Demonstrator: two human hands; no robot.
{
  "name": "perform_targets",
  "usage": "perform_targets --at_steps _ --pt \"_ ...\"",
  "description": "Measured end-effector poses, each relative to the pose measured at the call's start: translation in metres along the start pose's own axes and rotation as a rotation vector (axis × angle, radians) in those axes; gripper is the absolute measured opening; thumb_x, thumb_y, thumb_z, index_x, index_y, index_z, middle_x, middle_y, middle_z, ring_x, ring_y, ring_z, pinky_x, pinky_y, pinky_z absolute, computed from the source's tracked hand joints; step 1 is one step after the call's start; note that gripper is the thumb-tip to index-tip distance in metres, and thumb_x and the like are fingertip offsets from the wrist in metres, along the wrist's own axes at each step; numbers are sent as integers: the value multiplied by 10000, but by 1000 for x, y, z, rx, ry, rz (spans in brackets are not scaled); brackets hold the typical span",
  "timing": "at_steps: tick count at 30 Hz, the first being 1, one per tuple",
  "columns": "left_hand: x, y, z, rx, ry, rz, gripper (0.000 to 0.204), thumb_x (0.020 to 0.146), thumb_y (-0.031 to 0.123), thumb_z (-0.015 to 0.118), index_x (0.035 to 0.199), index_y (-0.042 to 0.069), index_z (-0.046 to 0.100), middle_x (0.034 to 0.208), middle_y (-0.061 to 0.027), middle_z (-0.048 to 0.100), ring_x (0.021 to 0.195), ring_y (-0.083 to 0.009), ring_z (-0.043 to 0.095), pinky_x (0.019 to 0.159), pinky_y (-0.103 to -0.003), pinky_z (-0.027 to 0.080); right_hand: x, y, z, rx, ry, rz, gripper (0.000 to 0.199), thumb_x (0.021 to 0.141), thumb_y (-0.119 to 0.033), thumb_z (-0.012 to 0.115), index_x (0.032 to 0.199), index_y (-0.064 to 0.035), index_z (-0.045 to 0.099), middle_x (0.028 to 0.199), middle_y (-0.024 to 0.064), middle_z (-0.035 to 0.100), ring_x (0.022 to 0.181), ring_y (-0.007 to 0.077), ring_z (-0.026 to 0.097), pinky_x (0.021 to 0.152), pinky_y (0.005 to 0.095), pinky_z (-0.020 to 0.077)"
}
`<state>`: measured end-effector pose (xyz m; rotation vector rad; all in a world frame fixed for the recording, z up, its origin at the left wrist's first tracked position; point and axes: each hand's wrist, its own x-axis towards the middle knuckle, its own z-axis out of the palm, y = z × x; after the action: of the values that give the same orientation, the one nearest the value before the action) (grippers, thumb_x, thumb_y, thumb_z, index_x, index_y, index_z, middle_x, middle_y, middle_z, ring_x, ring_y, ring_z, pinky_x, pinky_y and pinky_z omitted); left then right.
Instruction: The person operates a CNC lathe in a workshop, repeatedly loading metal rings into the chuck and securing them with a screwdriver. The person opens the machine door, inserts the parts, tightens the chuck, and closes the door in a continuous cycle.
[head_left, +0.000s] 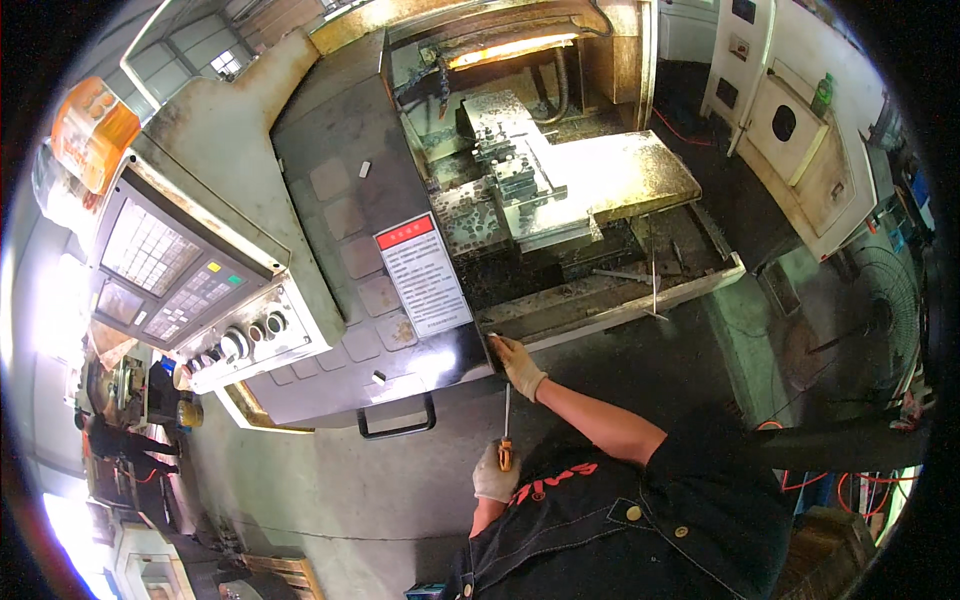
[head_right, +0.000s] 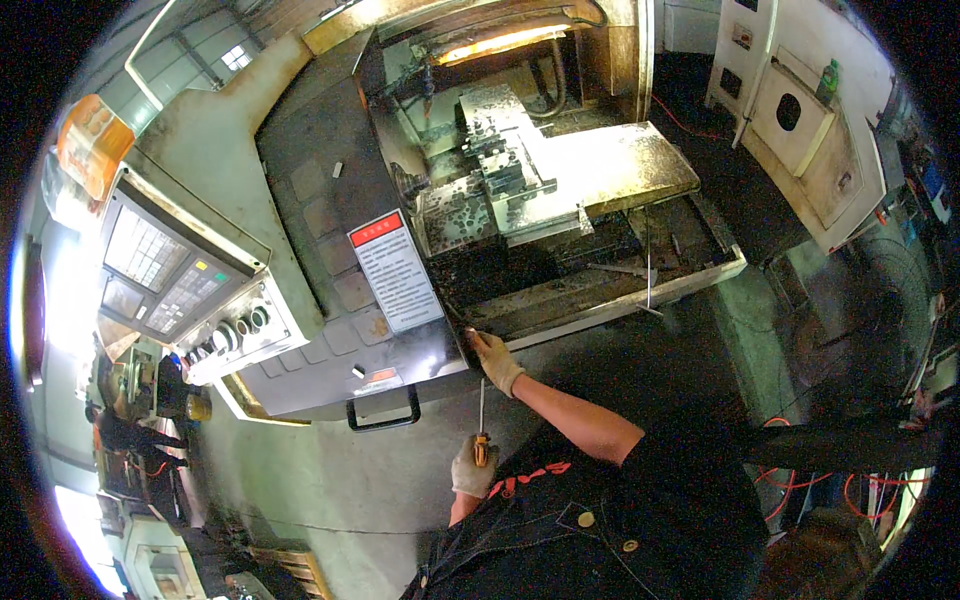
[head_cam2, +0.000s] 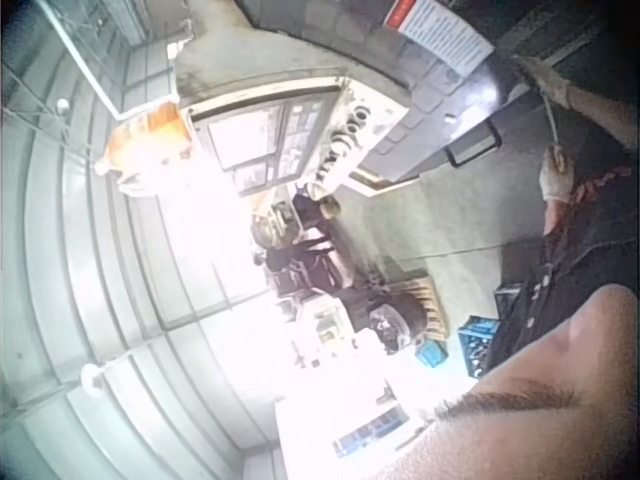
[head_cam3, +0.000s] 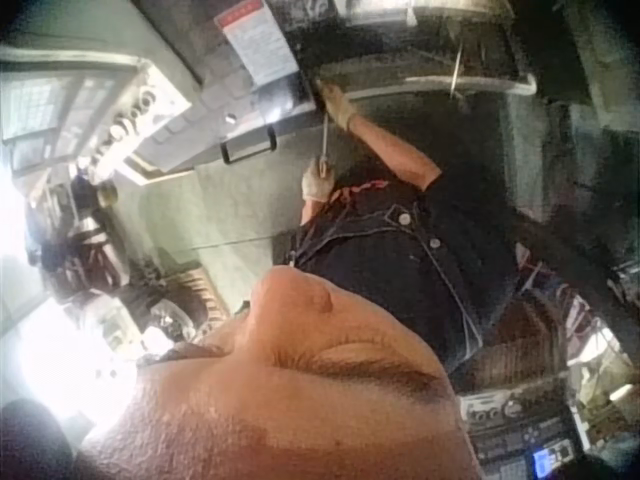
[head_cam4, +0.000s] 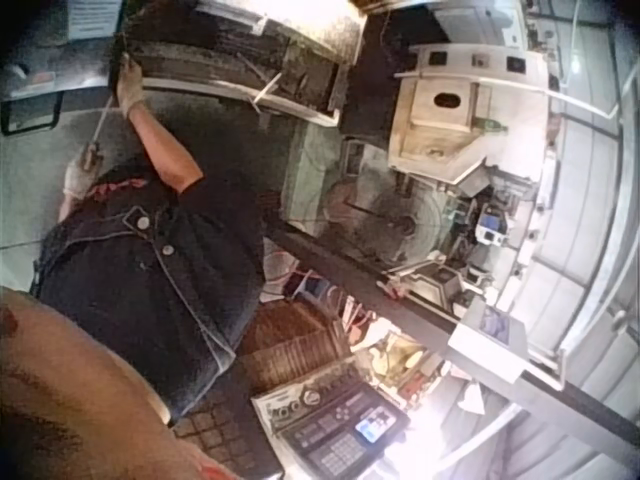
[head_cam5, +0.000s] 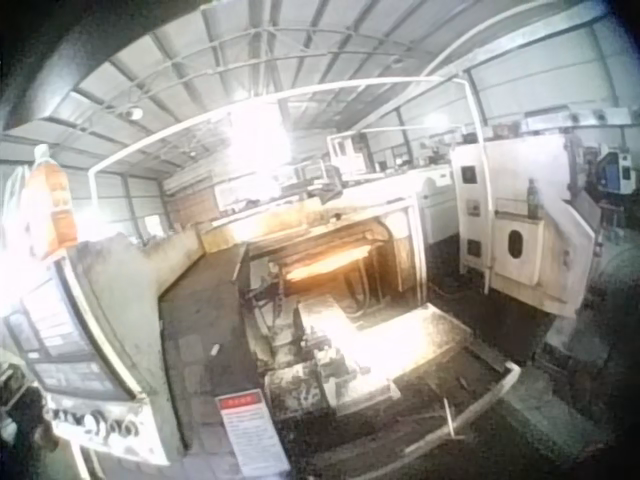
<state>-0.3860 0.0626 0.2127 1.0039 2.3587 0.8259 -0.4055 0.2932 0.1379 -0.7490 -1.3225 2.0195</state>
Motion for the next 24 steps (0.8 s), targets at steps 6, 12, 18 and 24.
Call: perform_targets --at_steps 6,12,18,24 --pt "-4 -16 -1 -120 -54 35 330 722 235 668 1015 112 580 851 -158 637 827 -365 616 682 -445 489 -9 -25 20 58 42 55 355 924 -320 547 1032 15 596 885 -18 583 795 68 510 734 224 420" --pt "-17 -34 -18 -154 -7 96 307 730 200 671 1000 83 585 819 -157 628 799 -361 617 671 -423 491 -12 -2 42 329 455 -179 468 923 -410 503 1032 32 611 909 35 623 818 127 524 771 271 423" --pt "-20 -17 -21 -270 -68 195 327 737 171 668 1029 61 571 831 -177 616 796 -361 616 684 -413 489 11 53 44 248 599 -221 352 905 -336 556 1005 -3 610 924 16 595 844 117 527 805 257 414" --pt "2 -10 -21 -228 -23 190 307 758 170 652 1026 48 564 838 -180 615 788 -362 613 674 -406 489 -8 2 89 -71 275 -160 561 910 -426 515 1222 40 494 1084 107 574 1008 196 519 921 301 383"
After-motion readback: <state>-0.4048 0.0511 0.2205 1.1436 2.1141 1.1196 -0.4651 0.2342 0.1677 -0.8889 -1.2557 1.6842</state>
